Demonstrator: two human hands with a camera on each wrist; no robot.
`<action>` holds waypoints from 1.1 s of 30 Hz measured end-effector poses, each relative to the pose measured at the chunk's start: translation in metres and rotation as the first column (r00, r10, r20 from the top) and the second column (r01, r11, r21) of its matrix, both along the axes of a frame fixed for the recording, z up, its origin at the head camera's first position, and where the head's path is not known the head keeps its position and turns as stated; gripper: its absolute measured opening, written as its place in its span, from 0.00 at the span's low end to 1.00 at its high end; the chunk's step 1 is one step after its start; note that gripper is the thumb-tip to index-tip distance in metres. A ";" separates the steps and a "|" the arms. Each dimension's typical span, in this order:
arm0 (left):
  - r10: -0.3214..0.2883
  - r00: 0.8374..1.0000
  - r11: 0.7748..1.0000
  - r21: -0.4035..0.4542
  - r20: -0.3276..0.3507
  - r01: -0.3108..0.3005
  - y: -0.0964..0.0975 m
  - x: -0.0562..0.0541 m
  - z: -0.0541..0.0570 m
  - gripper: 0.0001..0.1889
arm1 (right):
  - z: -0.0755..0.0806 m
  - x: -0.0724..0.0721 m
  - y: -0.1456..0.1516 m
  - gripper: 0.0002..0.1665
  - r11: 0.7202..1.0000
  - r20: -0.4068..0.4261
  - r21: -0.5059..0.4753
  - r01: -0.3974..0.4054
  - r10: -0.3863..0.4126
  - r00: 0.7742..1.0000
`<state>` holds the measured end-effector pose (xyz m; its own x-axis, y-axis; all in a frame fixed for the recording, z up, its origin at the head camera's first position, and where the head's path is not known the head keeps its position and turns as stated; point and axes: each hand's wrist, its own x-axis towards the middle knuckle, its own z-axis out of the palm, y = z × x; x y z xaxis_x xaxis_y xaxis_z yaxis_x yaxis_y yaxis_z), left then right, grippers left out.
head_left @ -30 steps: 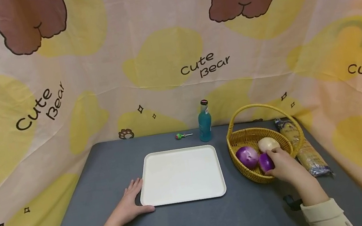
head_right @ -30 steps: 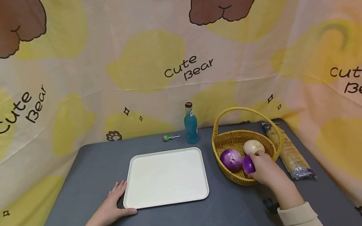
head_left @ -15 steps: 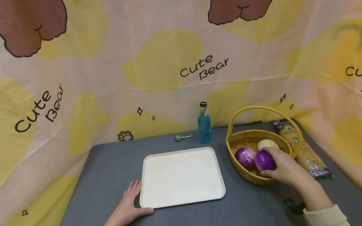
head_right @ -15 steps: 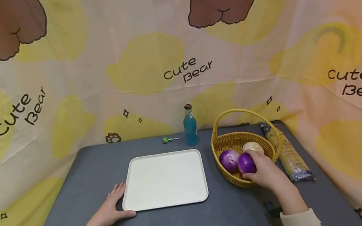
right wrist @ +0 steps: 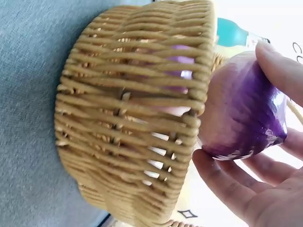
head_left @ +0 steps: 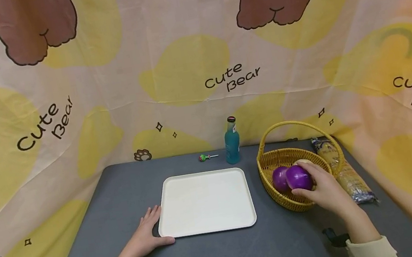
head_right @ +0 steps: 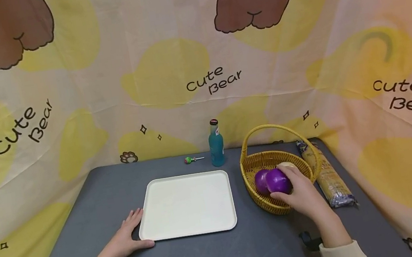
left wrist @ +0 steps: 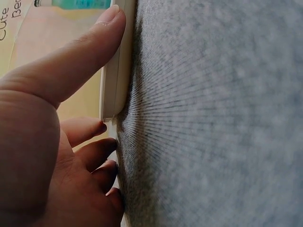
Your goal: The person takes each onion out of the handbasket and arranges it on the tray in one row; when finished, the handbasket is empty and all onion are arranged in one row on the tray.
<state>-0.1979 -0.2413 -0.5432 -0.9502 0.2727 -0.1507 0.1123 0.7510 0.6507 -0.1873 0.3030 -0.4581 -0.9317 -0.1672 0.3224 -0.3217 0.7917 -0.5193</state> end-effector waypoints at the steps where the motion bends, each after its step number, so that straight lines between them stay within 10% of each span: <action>1: 0.001 1.000 1.000 0.001 0.003 -0.001 0.000 0.000 0.000 0.64 | 0.001 0.000 -0.001 0.46 1.000 -0.002 -0.004 0.003 -0.003 1.000; 17: -0.001 1.000 1.000 0.005 0.000 0.001 0.001 0.000 0.001 0.64 | 0.006 0.001 -0.028 0.46 0.998 -0.080 -0.055 -0.009 0.005 0.997; 33: 0.016 1.000 1.000 0.011 0.002 -0.016 0.000 0.000 0.000 0.64 | 0.007 -0.007 -0.064 0.48 0.991 0.010 -0.118 -0.067 0.068 0.998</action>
